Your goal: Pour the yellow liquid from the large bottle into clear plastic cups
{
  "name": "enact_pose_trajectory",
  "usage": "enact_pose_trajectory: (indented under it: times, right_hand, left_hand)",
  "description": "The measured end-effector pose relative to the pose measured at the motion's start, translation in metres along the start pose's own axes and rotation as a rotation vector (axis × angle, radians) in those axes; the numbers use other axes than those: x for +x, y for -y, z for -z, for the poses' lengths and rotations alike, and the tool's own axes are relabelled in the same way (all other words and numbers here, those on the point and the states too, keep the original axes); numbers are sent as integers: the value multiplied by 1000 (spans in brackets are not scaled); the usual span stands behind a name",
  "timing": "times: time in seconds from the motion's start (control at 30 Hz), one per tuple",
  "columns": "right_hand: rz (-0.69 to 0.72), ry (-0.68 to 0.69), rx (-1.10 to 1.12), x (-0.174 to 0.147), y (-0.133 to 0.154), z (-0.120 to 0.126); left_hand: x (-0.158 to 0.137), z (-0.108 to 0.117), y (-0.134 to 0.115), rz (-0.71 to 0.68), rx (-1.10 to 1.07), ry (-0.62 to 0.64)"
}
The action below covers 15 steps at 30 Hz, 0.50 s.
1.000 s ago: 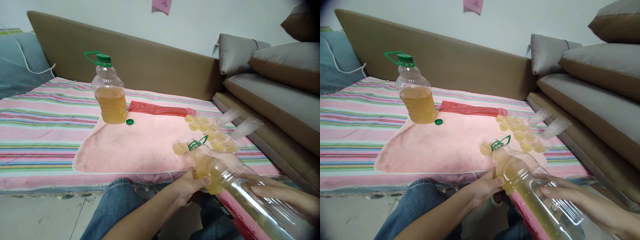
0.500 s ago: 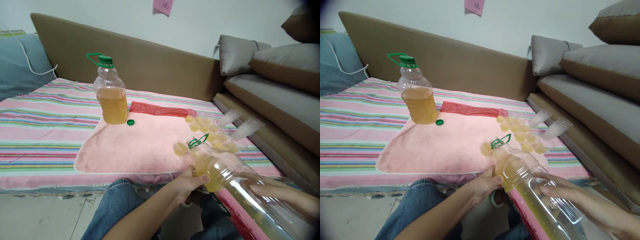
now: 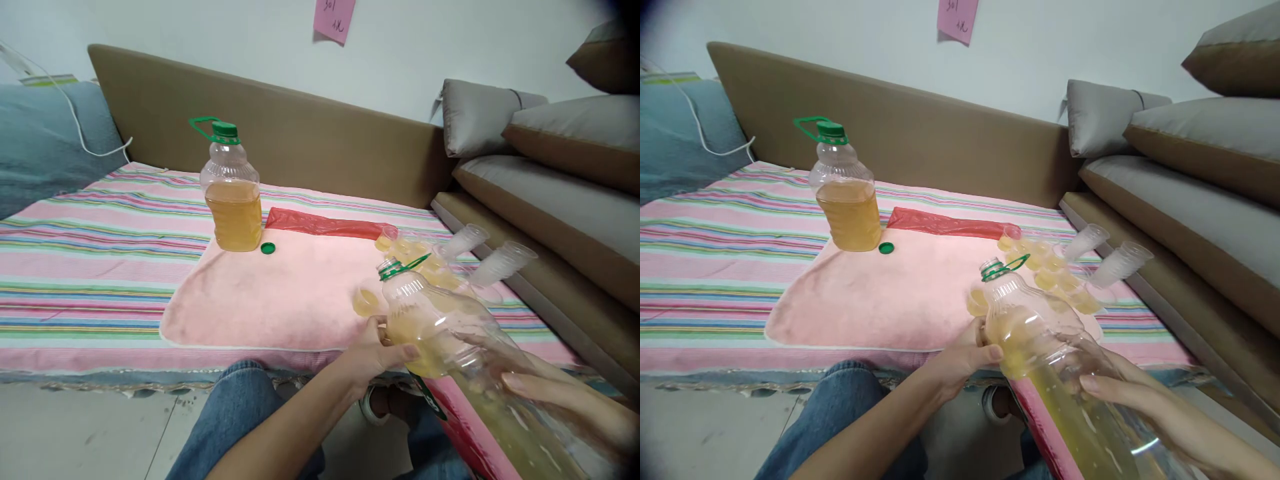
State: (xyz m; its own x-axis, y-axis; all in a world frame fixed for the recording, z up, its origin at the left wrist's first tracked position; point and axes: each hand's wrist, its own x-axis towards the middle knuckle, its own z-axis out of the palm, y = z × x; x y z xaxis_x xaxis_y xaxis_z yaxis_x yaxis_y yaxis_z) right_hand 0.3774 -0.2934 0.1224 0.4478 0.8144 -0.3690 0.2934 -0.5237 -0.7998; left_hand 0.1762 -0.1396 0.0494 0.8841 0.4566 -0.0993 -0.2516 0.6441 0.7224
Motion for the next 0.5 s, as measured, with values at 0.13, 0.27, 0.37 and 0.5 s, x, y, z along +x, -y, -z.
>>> enact_pose_trajectory:
  times: [0.13, 0.27, 0.37, 0.5]
  right_hand:
    - [81, -20, 40, -4, 8, -21]
    - [118, -44, 88, -8, 1, -42]
    - [203, -41, 134, -6, -7, -57]
    - [315, -2, 262, 6, -4, -81]
  left_hand:
    - [-7, 6, -9, -61, 13, -41]
    - [-24, 11, -25, -132, 102, -62]
    - [-42, 16, -42, -194, 107, 0]
    - [-60, 34, -64, -232, 91, -45]
